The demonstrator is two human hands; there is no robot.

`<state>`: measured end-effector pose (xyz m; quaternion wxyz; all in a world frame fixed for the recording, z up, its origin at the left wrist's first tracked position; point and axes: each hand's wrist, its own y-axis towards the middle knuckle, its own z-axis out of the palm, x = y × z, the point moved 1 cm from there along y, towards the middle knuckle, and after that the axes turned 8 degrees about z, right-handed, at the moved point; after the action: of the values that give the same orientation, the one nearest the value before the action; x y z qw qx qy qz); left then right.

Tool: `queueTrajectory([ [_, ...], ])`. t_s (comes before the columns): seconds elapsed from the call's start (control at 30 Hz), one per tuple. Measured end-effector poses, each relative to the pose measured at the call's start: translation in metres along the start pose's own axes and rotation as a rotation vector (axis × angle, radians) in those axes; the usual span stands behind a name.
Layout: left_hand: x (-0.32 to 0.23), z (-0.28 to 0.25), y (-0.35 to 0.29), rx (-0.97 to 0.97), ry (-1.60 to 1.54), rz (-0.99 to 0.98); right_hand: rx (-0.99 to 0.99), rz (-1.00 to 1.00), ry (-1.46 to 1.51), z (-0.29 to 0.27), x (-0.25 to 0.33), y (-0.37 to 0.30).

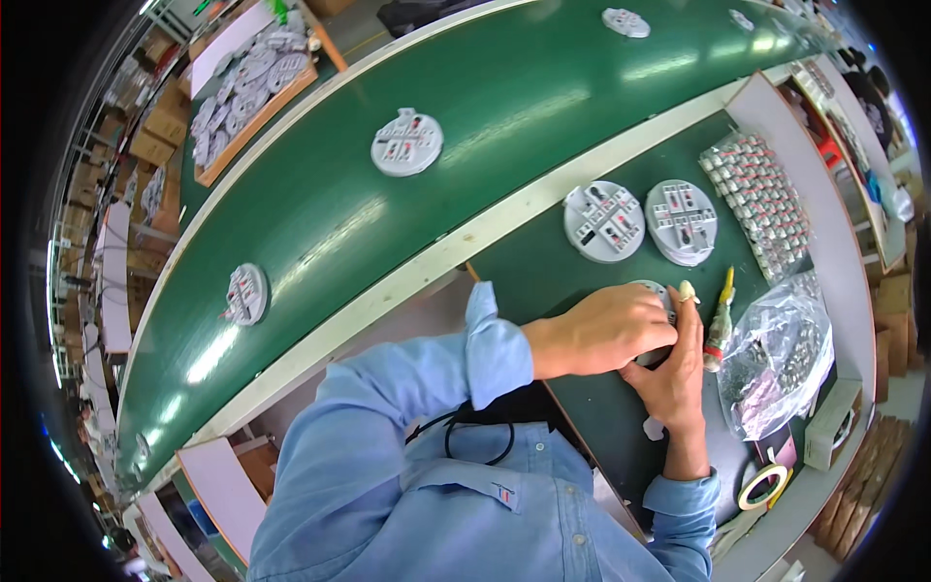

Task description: Assembling electronic components onto circular circuit boards at a manufacturing workstation.

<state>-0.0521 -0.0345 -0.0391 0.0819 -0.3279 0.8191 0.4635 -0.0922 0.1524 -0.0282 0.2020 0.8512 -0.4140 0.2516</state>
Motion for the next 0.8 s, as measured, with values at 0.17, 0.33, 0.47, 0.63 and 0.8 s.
queueTrajectory([
  [0.17, -0.020, 0.003, -0.002, -0.170, 0.182, -0.139, -0.037, -0.070, -0.012, 0.006, -0.005, 0.000],
  [0.33, -0.007, -0.008, 0.002, -0.002, 0.071, -0.082, -0.015, -0.056, 0.006, -0.006, -0.001, -0.001],
  [0.47, 0.002, -0.017, 0.007, 0.083, -0.017, -0.004, 0.001, -0.049, -0.001, -0.005, 0.003, 0.001],
  [0.63, -0.020, -0.010, 0.009, -0.090, 0.105, -0.137, 0.017, -0.010, 0.033, -0.010, 0.003, -0.001],
  [0.8, -0.013, -0.008, 0.006, -0.040, 0.065, -0.159, 0.021, -0.033, 0.035, -0.011, 0.003, 0.001],
])
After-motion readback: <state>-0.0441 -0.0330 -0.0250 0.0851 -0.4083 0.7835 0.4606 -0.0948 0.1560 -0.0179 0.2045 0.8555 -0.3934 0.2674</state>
